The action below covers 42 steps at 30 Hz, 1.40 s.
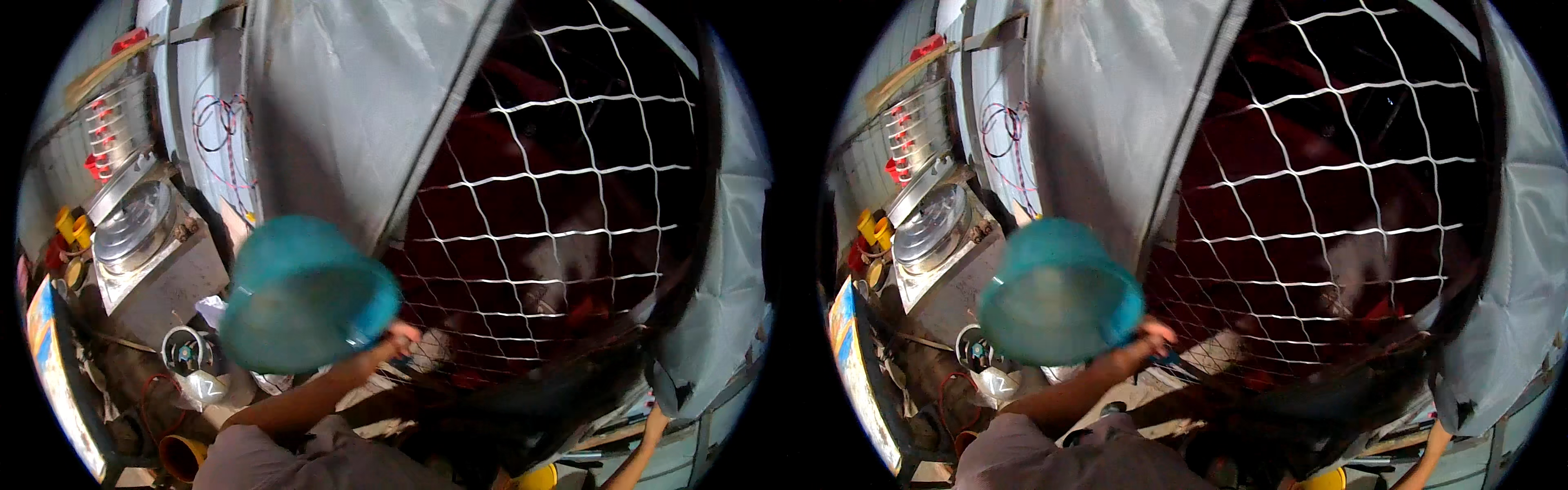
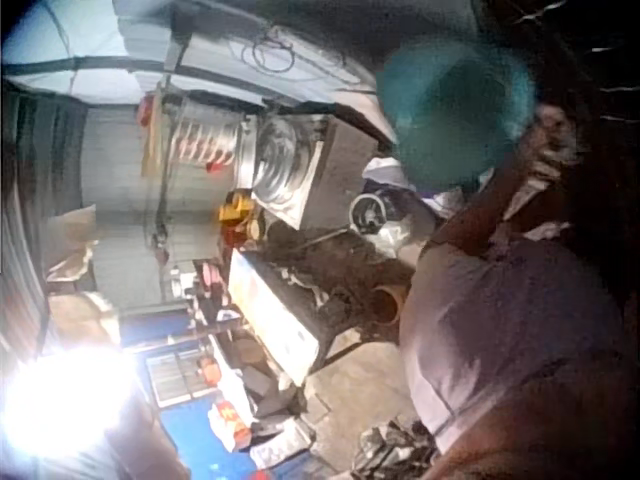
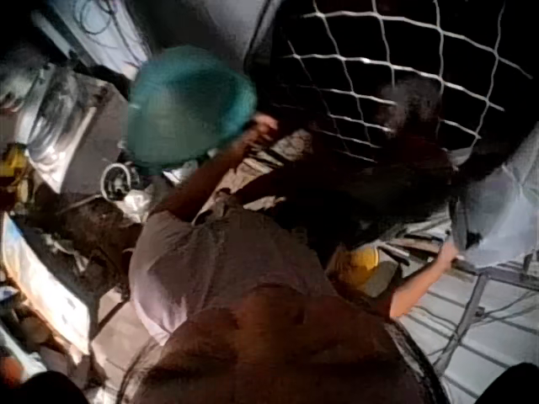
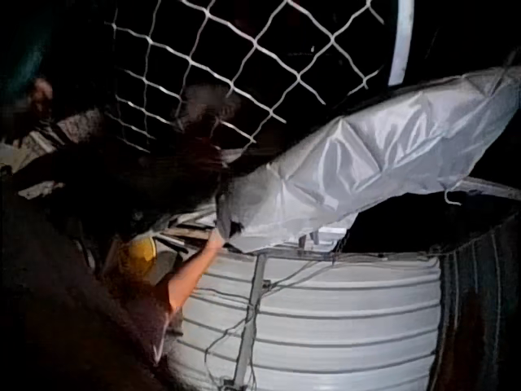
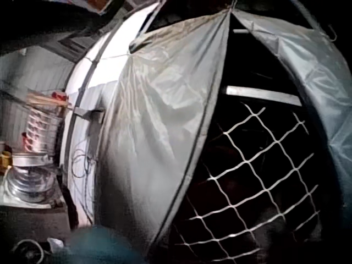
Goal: The person washes a batch of yellow grains in a metal bowl using a blue scoop to transfer water from nearby buckets. They repeatedly pour water over the grains, agitate them by hand, and drain the water back into the buckets. The person then moves to a different area to rinse the scoop and a yellow bucket with water from a white bucket.
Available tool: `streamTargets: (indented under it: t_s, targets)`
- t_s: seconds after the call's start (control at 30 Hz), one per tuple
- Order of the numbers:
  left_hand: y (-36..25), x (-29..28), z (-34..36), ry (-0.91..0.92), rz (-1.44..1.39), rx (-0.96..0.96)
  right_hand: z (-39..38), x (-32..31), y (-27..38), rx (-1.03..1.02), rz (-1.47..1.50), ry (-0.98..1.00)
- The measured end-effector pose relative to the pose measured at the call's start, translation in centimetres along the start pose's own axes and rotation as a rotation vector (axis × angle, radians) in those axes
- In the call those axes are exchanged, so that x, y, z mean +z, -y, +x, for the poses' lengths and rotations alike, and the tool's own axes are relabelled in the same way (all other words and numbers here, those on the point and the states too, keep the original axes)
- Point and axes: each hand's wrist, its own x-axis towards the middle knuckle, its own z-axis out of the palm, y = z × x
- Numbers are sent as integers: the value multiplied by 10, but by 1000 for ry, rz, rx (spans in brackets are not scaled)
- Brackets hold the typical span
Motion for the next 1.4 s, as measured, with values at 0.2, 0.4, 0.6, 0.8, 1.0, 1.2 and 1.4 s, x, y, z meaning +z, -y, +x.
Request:
streamTargets:
  t_s: [0.2,0.4,0.6,0.8,1.0,1.2,1.4]
  targets:
    - [-31,-185,6,-773,-50,256,-126,62,33,-58,238,-473]
    - [-48,-318,50,-850,-43,400,-271,257,280,-76,504,-14]
    - [-100,-395,83,-801,-21,484,-264,371,567,-314,711,412]
    - [-139,-446,79,-851,54,564,-291,410,697,-240,729,568]
    - [-185,-503,68,-904,62,537,-297,446,795,-352,711,499]
    - [-198,-522,103,-891,317,224,-281,483,860,-387,811,336]
    - [-199,-524,100,-813,282,278,-288,492,916,-462,872,243]
